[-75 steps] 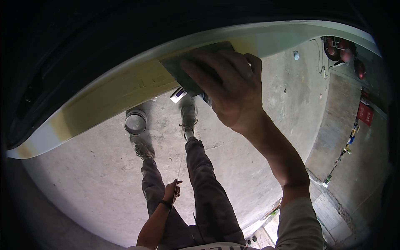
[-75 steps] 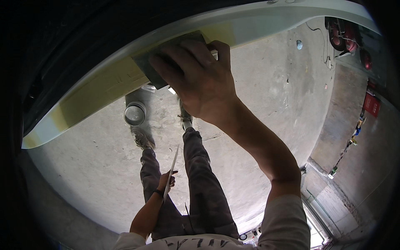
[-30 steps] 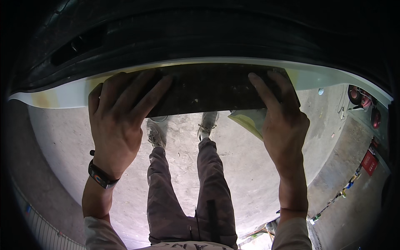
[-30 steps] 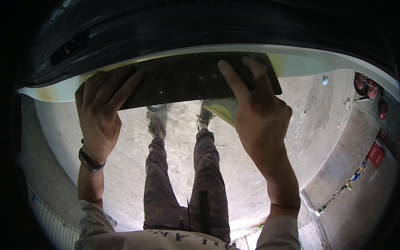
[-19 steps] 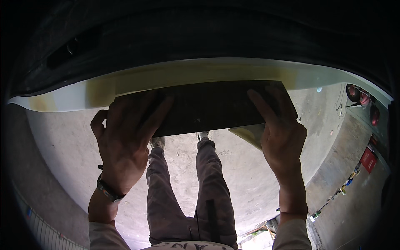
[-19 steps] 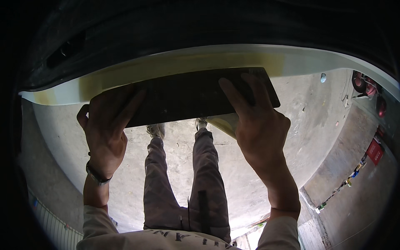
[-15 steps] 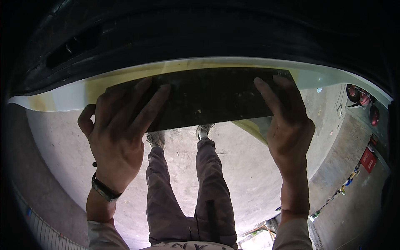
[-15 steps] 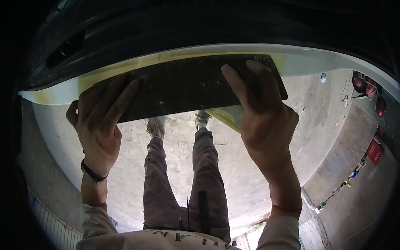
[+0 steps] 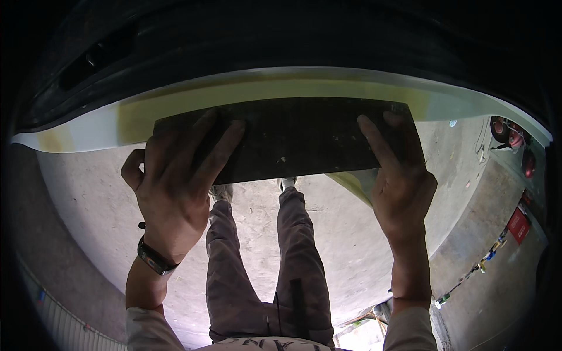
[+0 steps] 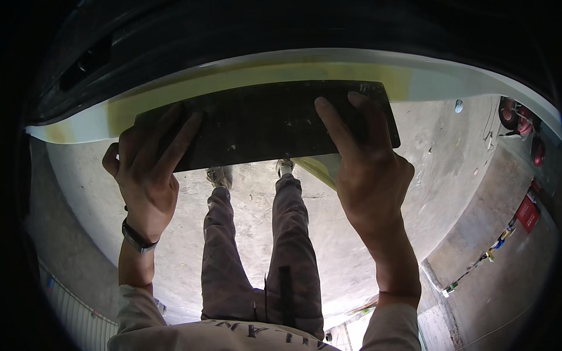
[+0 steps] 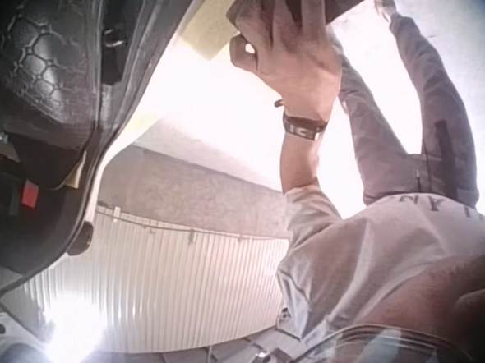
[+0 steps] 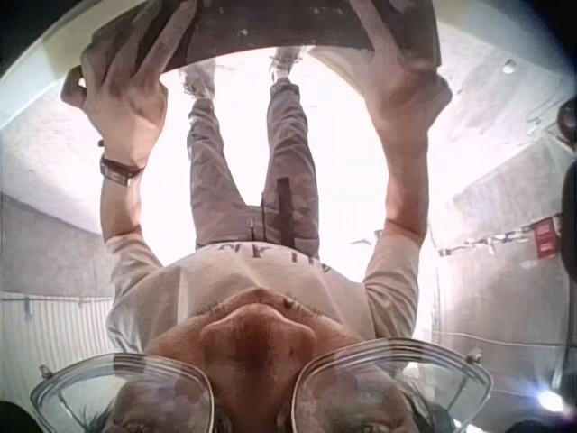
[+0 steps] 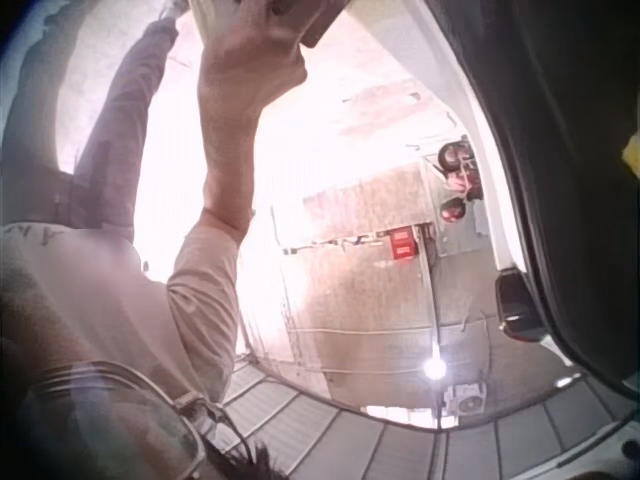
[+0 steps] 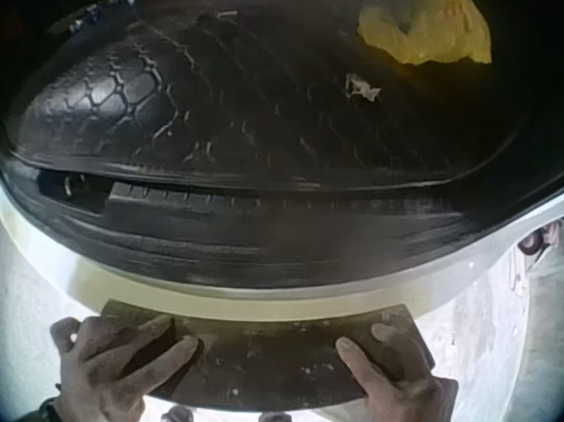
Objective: The person applies body filler to the front and rear bumpers of a white car using a metal spreader and a sanding block. They spread the filler over taped-off areas, then sand the surface smooth, working on both the front and rear sections.
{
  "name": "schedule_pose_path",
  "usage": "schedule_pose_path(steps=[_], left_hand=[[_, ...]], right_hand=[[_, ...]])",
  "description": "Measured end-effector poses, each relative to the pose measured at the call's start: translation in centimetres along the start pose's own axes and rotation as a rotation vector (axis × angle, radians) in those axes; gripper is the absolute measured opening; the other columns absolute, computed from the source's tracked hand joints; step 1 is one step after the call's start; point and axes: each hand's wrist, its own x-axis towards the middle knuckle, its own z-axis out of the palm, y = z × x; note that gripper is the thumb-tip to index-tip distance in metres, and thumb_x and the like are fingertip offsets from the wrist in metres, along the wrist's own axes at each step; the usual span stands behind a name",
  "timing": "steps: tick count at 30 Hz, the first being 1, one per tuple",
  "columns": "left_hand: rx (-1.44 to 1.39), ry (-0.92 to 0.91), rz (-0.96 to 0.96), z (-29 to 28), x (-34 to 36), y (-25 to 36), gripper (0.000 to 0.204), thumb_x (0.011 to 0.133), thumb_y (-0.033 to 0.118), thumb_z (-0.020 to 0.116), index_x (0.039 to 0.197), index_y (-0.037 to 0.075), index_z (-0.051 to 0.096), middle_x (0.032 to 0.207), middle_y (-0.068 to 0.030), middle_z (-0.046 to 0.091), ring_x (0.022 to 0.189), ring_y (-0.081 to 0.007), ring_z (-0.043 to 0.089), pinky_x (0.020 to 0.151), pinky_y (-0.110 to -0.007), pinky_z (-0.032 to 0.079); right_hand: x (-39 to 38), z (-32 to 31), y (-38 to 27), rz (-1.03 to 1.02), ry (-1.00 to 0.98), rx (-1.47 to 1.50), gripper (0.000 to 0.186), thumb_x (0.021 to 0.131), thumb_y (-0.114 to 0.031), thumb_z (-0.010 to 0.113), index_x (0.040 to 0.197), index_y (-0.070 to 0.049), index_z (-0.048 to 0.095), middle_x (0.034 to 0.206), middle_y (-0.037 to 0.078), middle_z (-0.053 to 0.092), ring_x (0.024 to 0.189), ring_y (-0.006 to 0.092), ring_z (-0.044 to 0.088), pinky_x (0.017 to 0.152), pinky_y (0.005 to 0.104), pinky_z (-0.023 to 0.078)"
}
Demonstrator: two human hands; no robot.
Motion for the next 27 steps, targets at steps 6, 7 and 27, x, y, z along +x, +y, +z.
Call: schedule_pose_path(steps=[6,7,27], left_hand=[[-0.098,-0.180,-0.069,-1.7,-2.4,2.3,0.064,0.089,-0.010,0.063,0.138,0.030,0.069,0.135,0.0049,0.070,0.121,-0.0152,0.059,0.099,-0.038,0.027],[-0.089,-0.145,-0.061,-2.1,-2.4,2.6,0.061,0.091,-0.009,0.061,0.137,0.030,0.070,0.134,0.0050,0.071,0.121,-0.0150,0.059,0.100,-0.038,0.027],[0.094,-0.048,-0.007,0.7,0.4,0.6,0.078,0.088,-0.011,0.064,0.148,0.038,0.058,0.141,0.0038,0.067,0.129,-0.0216,0.059,0.096,-0.043,0.036]], right_hand=[[-2.8,-0.4,-0.4,0.010,-0.065,0.030,0.064,0.078,0.004,0.070,0.134,-0.027,0.071,0.133,0.009,0.065,0.077,0.0237,0.076,0.058,0.0316,0.062],[-2.8,-0.8,-0.3,-0.023,-0.024,0.059,0.062,0.078,0.002,0.070,0.133,-0.027,0.071,0.132,0.009,0.065,0.077,0.0231,0.076,0.059,0.0306,0.063],[-0.7,1.0,1.8,0.035,0.042,0.064,0.063,0.076,0.005,0.070,0.132,-0.023,0.071,0.127,0.007,0.067,0.072,0.0192,0.073,0.048,0.0280,0.056]])
